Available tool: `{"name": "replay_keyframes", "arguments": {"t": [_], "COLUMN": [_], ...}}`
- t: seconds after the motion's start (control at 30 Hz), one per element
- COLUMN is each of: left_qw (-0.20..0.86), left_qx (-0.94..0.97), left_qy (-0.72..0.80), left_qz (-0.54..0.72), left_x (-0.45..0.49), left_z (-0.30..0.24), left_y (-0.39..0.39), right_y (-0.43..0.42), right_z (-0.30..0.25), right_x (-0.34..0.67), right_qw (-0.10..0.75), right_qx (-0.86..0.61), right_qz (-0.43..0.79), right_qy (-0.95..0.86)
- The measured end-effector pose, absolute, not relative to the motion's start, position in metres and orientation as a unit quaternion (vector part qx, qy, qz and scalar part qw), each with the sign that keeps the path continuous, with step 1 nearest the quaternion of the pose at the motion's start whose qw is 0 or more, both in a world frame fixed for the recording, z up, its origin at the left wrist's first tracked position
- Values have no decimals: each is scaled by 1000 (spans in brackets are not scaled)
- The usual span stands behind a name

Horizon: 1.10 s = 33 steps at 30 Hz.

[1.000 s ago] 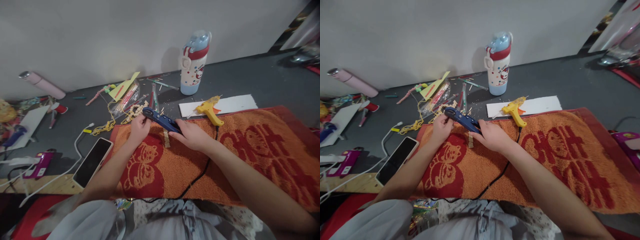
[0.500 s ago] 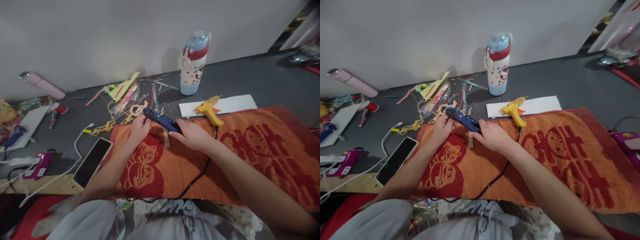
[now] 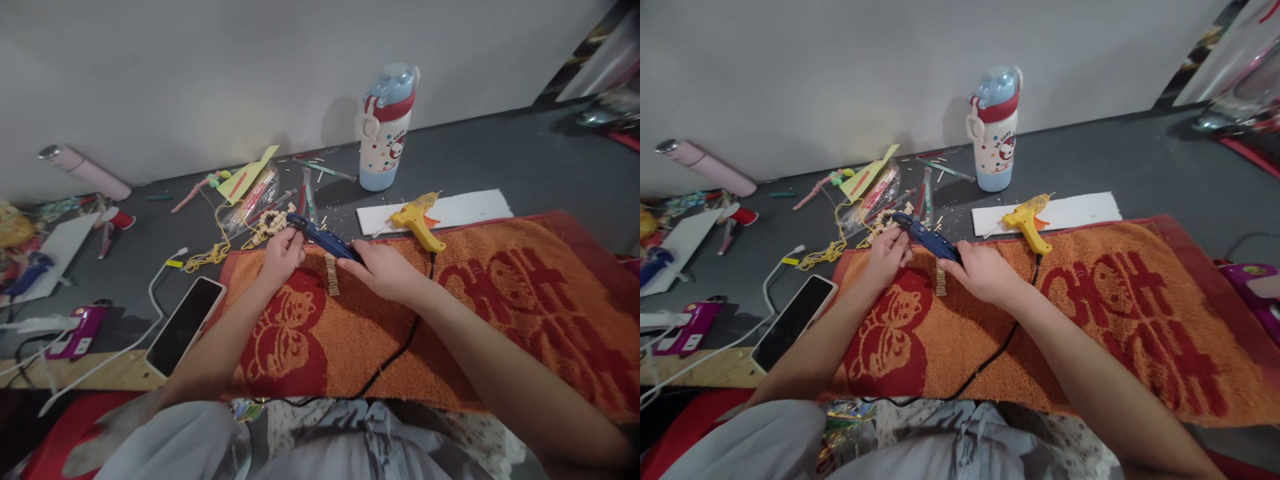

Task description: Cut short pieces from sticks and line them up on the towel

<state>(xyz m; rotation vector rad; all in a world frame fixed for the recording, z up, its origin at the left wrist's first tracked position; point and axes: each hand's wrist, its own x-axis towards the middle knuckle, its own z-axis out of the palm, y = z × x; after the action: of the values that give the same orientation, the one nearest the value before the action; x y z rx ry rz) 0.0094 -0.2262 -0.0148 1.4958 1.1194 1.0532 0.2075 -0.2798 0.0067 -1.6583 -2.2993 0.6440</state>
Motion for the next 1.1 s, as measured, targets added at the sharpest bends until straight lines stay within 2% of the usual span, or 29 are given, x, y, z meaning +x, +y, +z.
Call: {"name": "replay_keyframes", "arguments": {"t": [0.3, 0.47, 0.77, 1.1], "left_qw": [442, 392, 246, 201], "left_qx": [601, 619, 684, 686], "left_qy": [495, 512, 535, 559], "left_qz": [446, 448, 431, 420], "left_x": [8, 7, 6, 8], "left_z": [-14, -17, -15, -9], "left_y": [-224, -221, -220, -224], "right_y": [-276, -280, -282, -282], "right_z": [2, 5, 3, 5], "right_x": [214, 210, 209, 208], "right_qw": [158, 126, 127, 113], "right_qx": [-589, -585, -571, -570], "right_qz": [302, 281, 257, 237], "right_qy": [-733, -750, -769, -779]}}
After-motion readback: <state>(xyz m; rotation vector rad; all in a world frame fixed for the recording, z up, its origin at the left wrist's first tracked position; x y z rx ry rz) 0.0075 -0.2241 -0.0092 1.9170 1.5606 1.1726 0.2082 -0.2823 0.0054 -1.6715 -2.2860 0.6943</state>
